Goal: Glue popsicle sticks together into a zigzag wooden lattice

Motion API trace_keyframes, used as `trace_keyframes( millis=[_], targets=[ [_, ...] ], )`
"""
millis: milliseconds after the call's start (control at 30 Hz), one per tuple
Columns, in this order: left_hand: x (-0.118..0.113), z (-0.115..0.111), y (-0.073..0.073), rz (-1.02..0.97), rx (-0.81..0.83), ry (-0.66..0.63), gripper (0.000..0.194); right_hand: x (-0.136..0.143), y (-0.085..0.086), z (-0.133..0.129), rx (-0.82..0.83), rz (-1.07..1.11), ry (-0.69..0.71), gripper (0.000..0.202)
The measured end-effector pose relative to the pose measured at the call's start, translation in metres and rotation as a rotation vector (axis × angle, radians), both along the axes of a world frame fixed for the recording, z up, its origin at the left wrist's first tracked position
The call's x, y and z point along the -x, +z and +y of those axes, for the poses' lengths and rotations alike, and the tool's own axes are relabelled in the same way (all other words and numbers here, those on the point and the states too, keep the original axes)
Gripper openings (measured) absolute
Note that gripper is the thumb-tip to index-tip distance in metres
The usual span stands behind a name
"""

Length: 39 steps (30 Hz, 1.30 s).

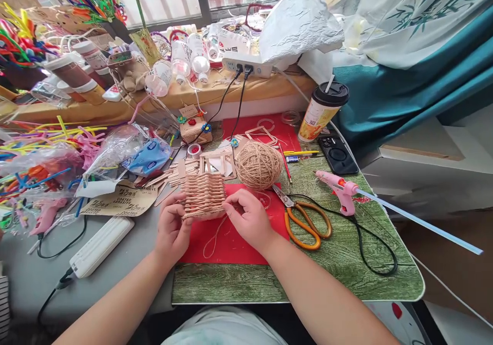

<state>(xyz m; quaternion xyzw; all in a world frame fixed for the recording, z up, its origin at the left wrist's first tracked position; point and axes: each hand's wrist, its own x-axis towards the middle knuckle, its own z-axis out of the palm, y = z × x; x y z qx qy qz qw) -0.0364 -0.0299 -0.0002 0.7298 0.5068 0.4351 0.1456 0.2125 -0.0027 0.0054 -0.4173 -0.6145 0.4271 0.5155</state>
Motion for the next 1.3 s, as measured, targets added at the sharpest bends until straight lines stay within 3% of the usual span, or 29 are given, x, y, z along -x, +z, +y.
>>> trace_keyframes(
  millis=[267,567,900,1033,1167,1233,1300],
  targets=[
    [0.014,-0.015,-0.002,0.057,-0.041,0.049,0.01,0.001,0.003,-0.004,0.036,0.012,0.045,0.017],
    [0.015,-0.016,-0.003,0.011,-0.046,0.051,0.008,0.001,-0.002,-0.008,0.054,0.044,0.107,0.006],
    [0.018,-0.013,0.002,-0.054,-0.018,0.081,0.011,0.001,-0.003,-0.009,-0.034,0.02,0.128,0.008],
    [0.027,-0.008,0.005,-0.046,-0.037,0.07,0.019,0.003,0.0,-0.009,-0.156,-0.022,0.153,0.007],
    [0.035,0.003,0.016,-0.061,-0.067,-0.013,0.034,0.009,0.0,-0.01,-0.257,-0.069,0.197,0.007],
    [0.035,0.01,0.031,-0.004,-0.112,-0.037,0.039,0.013,-0.001,-0.011,-0.26,-0.081,0.183,0.007],
    [0.032,0.015,0.05,0.19,-0.225,-0.065,0.044,0.015,-0.003,-0.012,-0.251,-0.089,0.169,0.007]
  ],
)
